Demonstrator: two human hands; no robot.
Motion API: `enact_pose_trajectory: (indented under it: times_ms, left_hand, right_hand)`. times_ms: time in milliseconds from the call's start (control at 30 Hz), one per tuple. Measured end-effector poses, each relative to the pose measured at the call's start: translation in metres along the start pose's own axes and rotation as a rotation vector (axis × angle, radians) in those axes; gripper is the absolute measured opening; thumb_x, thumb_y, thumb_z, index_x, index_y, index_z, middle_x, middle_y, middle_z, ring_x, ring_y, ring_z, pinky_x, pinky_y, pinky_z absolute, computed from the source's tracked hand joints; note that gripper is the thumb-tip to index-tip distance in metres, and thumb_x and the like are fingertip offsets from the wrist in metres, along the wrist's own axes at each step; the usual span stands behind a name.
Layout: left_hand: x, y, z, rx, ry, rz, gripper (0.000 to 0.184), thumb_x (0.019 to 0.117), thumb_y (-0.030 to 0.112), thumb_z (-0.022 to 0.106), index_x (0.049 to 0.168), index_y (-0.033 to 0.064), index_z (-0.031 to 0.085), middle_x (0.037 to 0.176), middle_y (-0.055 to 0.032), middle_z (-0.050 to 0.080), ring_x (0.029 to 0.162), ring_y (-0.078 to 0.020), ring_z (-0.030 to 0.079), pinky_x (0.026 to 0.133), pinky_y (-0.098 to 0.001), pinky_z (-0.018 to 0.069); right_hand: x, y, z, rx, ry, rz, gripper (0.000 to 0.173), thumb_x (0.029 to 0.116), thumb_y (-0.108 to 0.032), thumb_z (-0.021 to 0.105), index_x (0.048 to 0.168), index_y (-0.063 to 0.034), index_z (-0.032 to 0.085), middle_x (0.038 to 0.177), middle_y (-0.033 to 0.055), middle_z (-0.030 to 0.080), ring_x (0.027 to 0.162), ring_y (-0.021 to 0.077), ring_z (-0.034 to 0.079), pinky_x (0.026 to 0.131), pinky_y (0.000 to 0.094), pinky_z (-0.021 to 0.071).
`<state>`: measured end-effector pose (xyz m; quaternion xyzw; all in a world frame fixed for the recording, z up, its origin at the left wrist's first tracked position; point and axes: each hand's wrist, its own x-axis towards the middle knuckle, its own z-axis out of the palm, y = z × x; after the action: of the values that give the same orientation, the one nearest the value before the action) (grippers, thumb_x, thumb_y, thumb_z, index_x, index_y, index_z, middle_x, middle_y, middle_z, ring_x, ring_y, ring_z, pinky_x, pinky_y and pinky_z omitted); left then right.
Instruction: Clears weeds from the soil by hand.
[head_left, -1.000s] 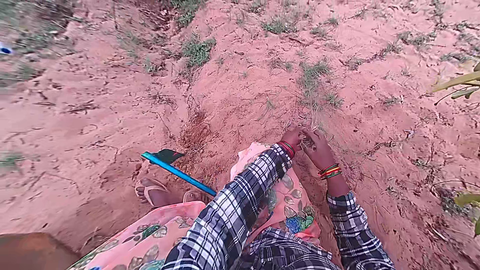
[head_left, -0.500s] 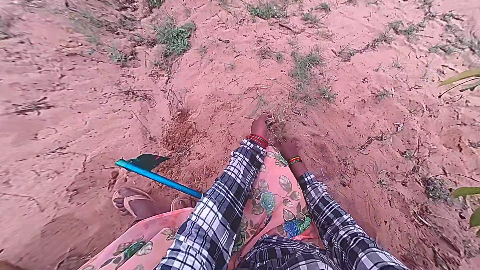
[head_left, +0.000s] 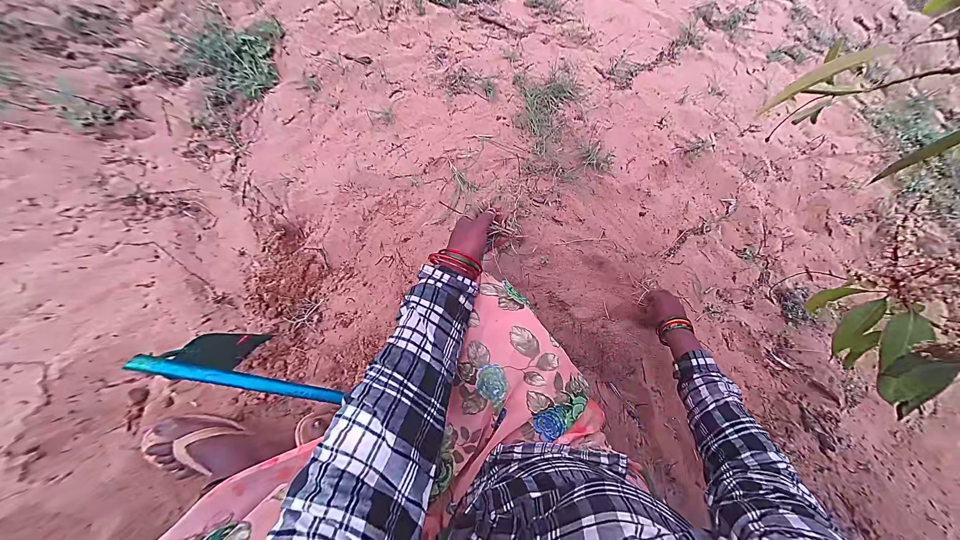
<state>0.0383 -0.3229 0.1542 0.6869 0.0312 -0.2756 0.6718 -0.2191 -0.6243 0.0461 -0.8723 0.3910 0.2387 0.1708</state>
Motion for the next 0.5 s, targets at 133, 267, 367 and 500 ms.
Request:
enact_pose_trajectory:
  times_ms: [133,267,367,500]
  left_hand:
    - [-0.003,0.001,0.003,0.081,-0.020,0.034,0.031,0.1103,0.019,0.046,0.135,0.0044,0.056,0.112,-0.0074,0.067,0.091,-0.0114,0.067,0.081,-0.0303,0.0569]
    - [-0.006,0.000,0.002,0.144,-0.018,0.043,0.031,0.1101,0.019,0.045,0.136,0.0049,0.056,0.111,-0.0062,0.068,0.088,-0.0102,0.066,0.080,-0.0293,0.0566]
    - [-0.005,0.001,0.000,0.192,-0.016,0.058,0.031,0.1097,0.019,0.046,0.136,0.0057,0.056,0.114,-0.0076,0.068,0.092,-0.0118,0.067,0.082,-0.0316,0.0567]
    - [0.000,-0.003,0.002,0.458,-0.044,0.121,0.037,0.1102,0.024,0.045,0.137,0.0015,0.057,0.126,-0.0191,0.066,0.112,-0.0259,0.067,0.098,-0.0451,0.0540]
  right_hand:
    - [-0.027,0.041,0.002,0.096,-0.042,0.085,0.032,0.0972,-0.009,0.061,0.128,-0.0005,0.068,0.131,0.0258,0.066,0.126,0.0411,0.061,0.107,0.0599,0.0453]
    - [-0.054,0.018,0.039,0.238,-0.096,-0.081,0.035,0.1014,-0.011,0.059,0.134,0.0021,0.064,0.137,0.0256,0.063,0.127,0.0387,0.061,0.112,0.0532,0.0443]
    - [-0.067,-0.008,0.056,0.412,-0.101,-0.192,0.034,0.1023,-0.017,0.064,0.131,0.0024,0.066,0.136,0.0235,0.063,0.114,0.0322,0.068,0.105,0.0445,0.0517]
    - [-0.072,-0.027,0.045,0.345,0.029,-0.189,0.033,0.1030,-0.018,0.062,0.130,-0.0020,0.068,0.129,0.0229,0.067,0.111,0.0331,0.069,0.100,0.0468,0.0525]
